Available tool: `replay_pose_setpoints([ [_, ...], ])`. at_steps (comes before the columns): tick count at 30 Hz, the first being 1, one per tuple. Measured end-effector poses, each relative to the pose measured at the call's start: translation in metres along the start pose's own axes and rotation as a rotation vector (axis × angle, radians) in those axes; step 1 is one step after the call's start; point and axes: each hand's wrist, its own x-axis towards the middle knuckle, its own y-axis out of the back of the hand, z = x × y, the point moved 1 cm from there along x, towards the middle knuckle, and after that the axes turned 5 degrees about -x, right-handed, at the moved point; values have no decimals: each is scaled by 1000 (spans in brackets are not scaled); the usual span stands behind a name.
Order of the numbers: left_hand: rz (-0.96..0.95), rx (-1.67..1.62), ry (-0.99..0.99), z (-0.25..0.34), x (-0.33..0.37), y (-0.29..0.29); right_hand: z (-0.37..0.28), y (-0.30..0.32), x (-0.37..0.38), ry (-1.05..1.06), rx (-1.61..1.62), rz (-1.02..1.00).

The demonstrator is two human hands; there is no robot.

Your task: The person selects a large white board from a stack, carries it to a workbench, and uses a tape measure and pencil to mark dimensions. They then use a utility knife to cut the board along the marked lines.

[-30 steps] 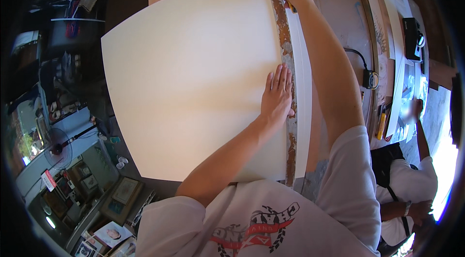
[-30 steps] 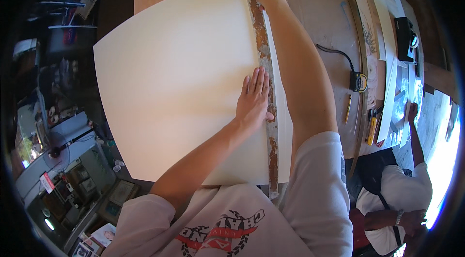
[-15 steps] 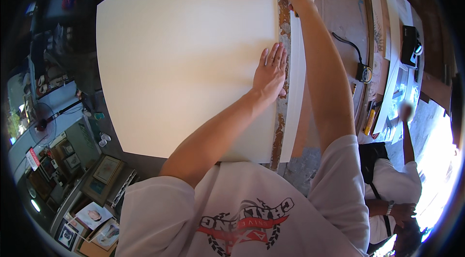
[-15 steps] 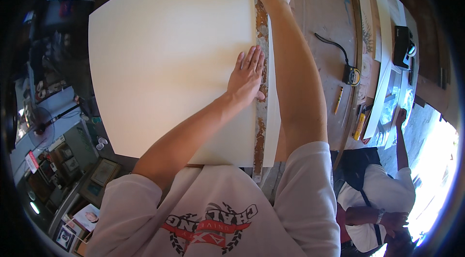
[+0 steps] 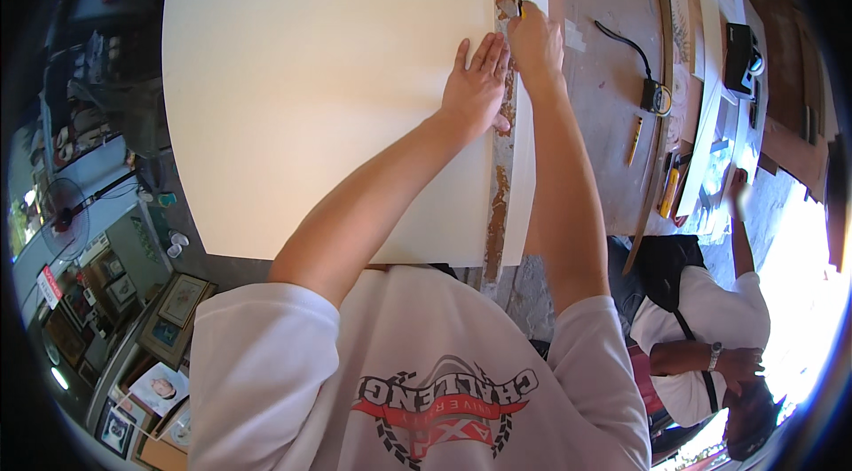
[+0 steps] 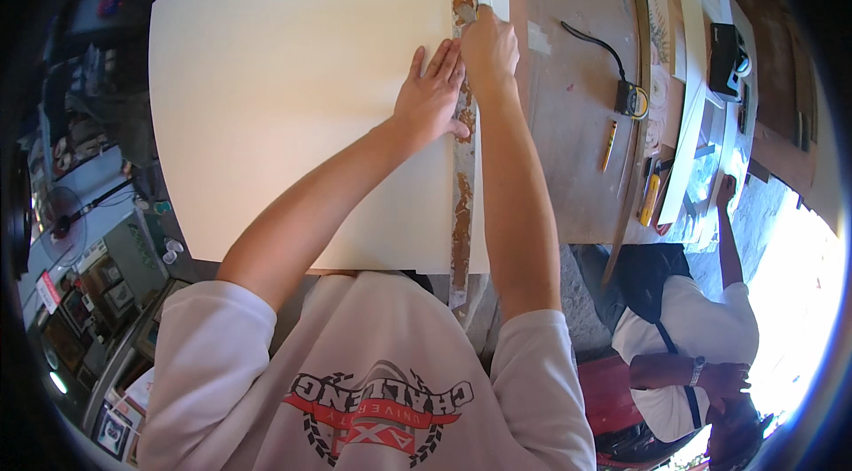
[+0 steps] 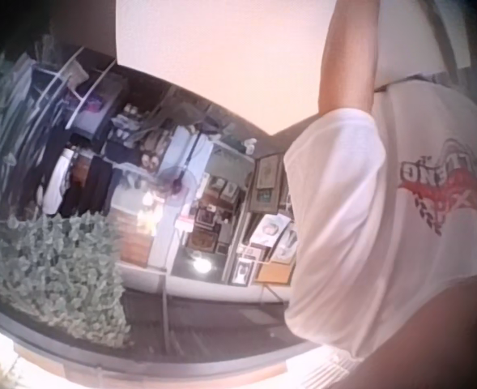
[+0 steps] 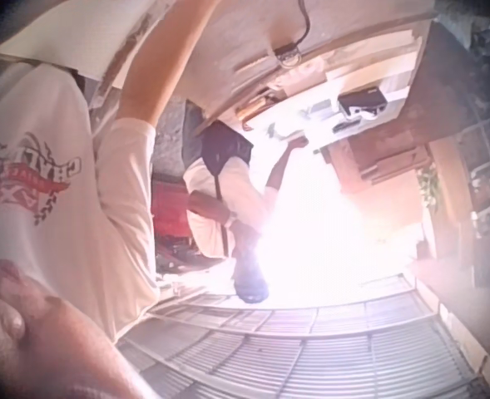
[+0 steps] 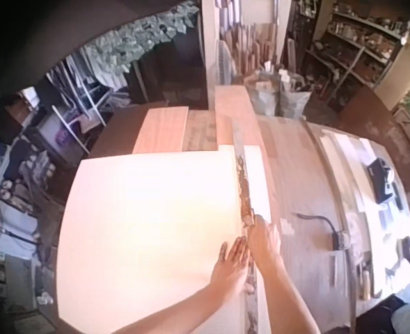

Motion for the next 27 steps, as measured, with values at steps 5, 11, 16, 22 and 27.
replay_pose_setpoints([
  [5,11,22,10,0,0,-3,15,3,-67,34,-26,52],
  [11,152,245,22,-1,8,-12,41,1,-141,-27,-42,-16],
  [16,-40,150,65,4,8,-7,67,-7,-206,-63,-70,-31],
  [22,-56,159,93,11,6,1,95,-9,-284,-80,-66,-51],
  [27,-50,182,99,10,8,-1,116,-12,-340,-72,-22,-41],
])
